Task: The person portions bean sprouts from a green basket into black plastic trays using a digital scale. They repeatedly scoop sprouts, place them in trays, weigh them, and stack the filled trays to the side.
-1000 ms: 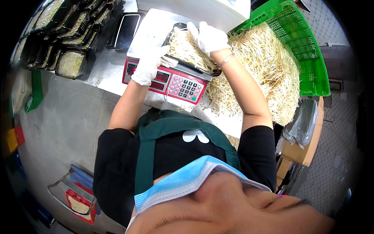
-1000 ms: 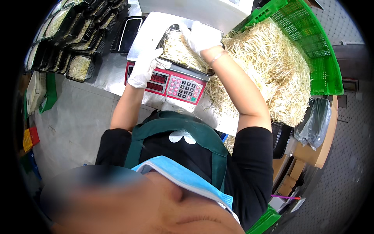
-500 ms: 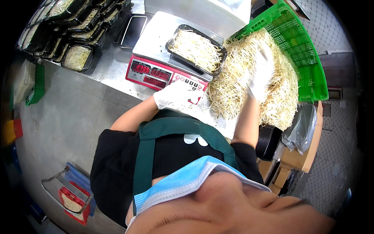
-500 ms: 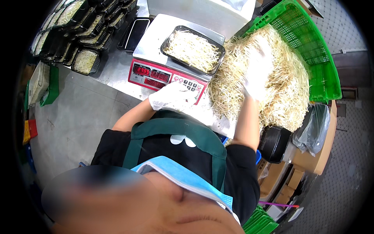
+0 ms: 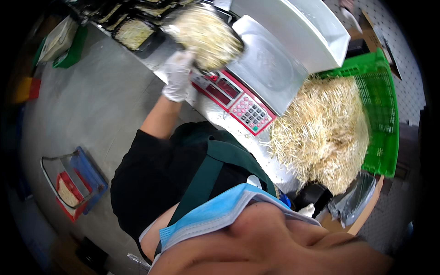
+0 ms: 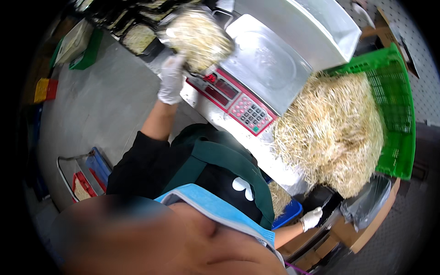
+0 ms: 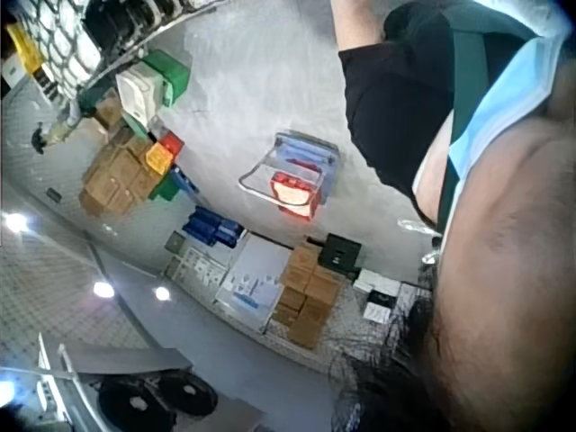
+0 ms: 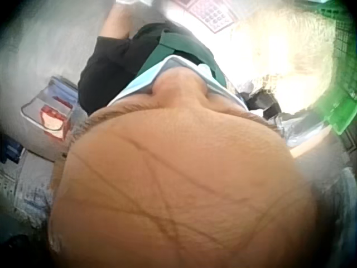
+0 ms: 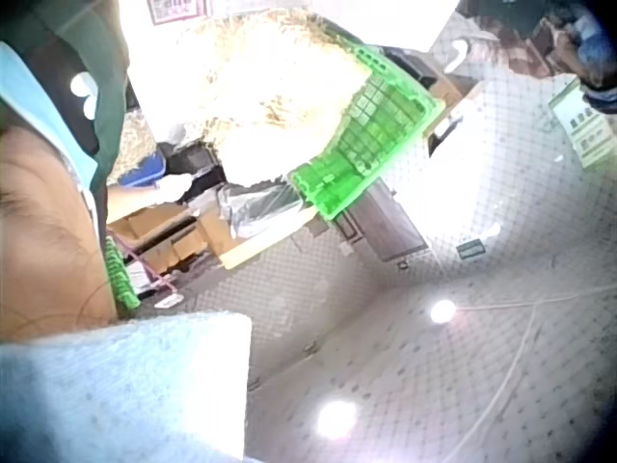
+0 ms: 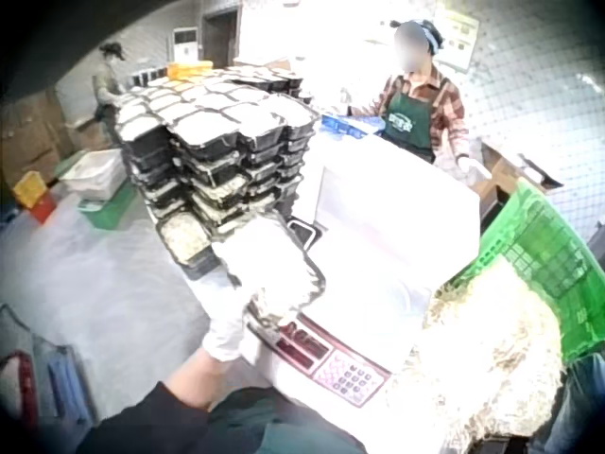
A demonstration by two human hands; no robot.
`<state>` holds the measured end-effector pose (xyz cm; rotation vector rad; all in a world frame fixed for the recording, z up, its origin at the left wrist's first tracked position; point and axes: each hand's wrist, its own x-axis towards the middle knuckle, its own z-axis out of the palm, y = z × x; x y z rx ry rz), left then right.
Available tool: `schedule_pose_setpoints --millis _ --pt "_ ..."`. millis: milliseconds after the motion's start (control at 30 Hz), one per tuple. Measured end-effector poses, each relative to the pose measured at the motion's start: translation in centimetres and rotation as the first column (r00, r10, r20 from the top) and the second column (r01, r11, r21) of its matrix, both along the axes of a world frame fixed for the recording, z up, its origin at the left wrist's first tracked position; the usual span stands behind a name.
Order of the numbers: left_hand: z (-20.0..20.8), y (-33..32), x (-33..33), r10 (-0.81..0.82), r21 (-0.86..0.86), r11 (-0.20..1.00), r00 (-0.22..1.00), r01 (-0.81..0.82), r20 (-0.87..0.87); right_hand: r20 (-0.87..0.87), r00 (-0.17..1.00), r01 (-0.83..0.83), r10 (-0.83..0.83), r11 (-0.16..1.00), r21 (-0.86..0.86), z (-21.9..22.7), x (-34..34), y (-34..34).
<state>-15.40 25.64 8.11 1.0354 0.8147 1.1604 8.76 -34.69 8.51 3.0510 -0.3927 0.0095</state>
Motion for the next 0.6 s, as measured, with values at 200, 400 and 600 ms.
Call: schedule_pose_setpoints --millis 200,400,600 --pt "-4.7 12.8 -16.5 0.373 -0.164 0.92 0.924 -0.356 0.084 0.465 0.884 -0.034 -0.047 0.986 0.164 0.6 5.4 -1.1" --pt "-4.9 19.4 -18.8 0.308 -0.31 0.897 0.949 -0.315 -0.073 0.596 0.617 -0.754 0.514 0.603 0.262 9.6 3.4 16.5" --pt "-3.2 7.5 -14.8 0.442 -0.05 0.885 0.869 -0.463 -0.221 0.252 0.017 -0.988 0.967 -0.022 0.151 5.9 1.1 36.4"
